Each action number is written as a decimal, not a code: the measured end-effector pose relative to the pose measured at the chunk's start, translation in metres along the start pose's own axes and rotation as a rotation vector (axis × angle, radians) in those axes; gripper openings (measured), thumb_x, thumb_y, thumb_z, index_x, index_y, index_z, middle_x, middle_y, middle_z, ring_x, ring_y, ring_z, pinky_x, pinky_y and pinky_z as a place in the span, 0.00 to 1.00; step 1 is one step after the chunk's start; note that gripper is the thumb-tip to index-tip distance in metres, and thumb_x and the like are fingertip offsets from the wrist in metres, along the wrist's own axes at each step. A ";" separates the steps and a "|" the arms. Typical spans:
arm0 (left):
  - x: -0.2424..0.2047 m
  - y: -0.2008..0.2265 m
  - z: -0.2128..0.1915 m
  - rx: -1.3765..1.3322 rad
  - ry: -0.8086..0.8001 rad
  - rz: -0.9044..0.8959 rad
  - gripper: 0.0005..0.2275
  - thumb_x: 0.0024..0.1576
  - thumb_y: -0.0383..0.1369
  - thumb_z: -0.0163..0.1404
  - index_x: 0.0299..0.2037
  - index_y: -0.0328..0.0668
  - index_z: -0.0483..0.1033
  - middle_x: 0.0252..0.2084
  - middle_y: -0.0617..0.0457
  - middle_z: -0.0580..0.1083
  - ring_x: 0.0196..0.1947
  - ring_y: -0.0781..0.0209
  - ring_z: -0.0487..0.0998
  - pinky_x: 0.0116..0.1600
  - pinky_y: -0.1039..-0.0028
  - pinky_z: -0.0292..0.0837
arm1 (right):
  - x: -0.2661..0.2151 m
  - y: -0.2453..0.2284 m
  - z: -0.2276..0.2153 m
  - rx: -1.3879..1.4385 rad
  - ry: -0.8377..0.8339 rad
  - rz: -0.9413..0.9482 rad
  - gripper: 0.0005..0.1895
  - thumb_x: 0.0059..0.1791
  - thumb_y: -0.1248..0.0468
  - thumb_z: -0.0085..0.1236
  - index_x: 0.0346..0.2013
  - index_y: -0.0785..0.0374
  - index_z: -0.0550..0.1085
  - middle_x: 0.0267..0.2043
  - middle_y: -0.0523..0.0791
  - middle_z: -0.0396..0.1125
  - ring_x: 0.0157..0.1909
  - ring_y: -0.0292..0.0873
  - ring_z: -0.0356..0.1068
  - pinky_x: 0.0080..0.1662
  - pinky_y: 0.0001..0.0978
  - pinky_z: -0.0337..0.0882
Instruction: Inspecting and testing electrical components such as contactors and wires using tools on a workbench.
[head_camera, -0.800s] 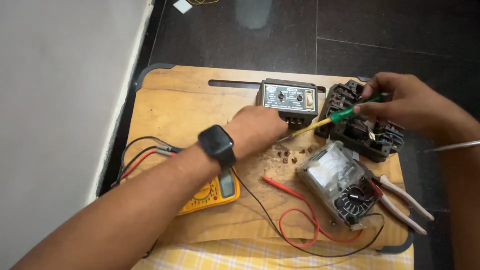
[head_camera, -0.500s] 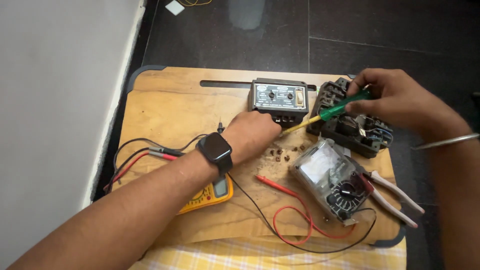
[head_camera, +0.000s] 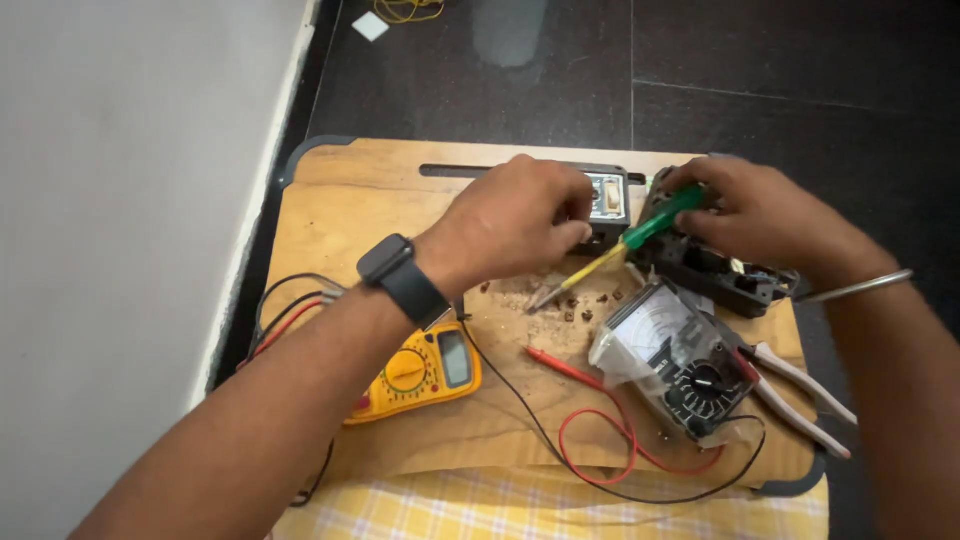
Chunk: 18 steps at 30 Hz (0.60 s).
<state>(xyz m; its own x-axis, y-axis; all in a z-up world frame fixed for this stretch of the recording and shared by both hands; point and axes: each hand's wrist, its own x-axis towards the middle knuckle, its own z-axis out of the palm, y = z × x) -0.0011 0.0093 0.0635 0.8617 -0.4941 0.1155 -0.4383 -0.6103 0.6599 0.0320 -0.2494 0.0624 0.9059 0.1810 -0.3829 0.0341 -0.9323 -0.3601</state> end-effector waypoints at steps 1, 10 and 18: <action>0.002 -0.005 0.003 -0.004 0.000 0.006 0.07 0.51 0.34 0.57 0.33 0.40 0.81 0.32 0.46 0.81 0.32 0.48 0.82 0.41 0.58 0.77 | -0.001 0.005 0.000 -0.003 0.003 0.006 0.19 0.49 0.65 0.58 0.56 0.54 0.73 0.49 0.51 0.73 0.50 0.50 0.75 0.49 0.46 0.77; -0.024 -0.011 -0.017 -0.668 0.175 -0.381 0.08 0.56 0.33 0.57 0.37 0.36 0.78 0.29 0.54 0.80 0.24 0.72 0.80 0.29 0.80 0.77 | -0.042 -0.062 -0.006 -0.182 -0.060 -0.120 0.11 0.53 0.53 0.58 0.43 0.55 0.80 0.38 0.48 0.78 0.36 0.46 0.78 0.47 0.41 0.78; -0.021 -0.021 0.008 -0.844 0.101 -0.365 0.05 0.55 0.27 0.59 0.35 0.31 0.79 0.27 0.53 0.79 0.22 0.71 0.78 0.27 0.80 0.74 | -0.053 0.104 0.001 -0.496 -0.469 0.132 0.19 0.47 0.53 0.64 0.51 0.50 0.82 0.49 0.44 0.81 0.46 0.42 0.81 0.51 0.38 0.84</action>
<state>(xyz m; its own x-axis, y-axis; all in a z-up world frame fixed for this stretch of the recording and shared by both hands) -0.0125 0.0273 0.0412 0.9454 -0.2791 -0.1684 0.1625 -0.0442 0.9857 -0.0131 -0.3553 0.0448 0.6411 0.0686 -0.7644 0.2265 -0.9685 0.1031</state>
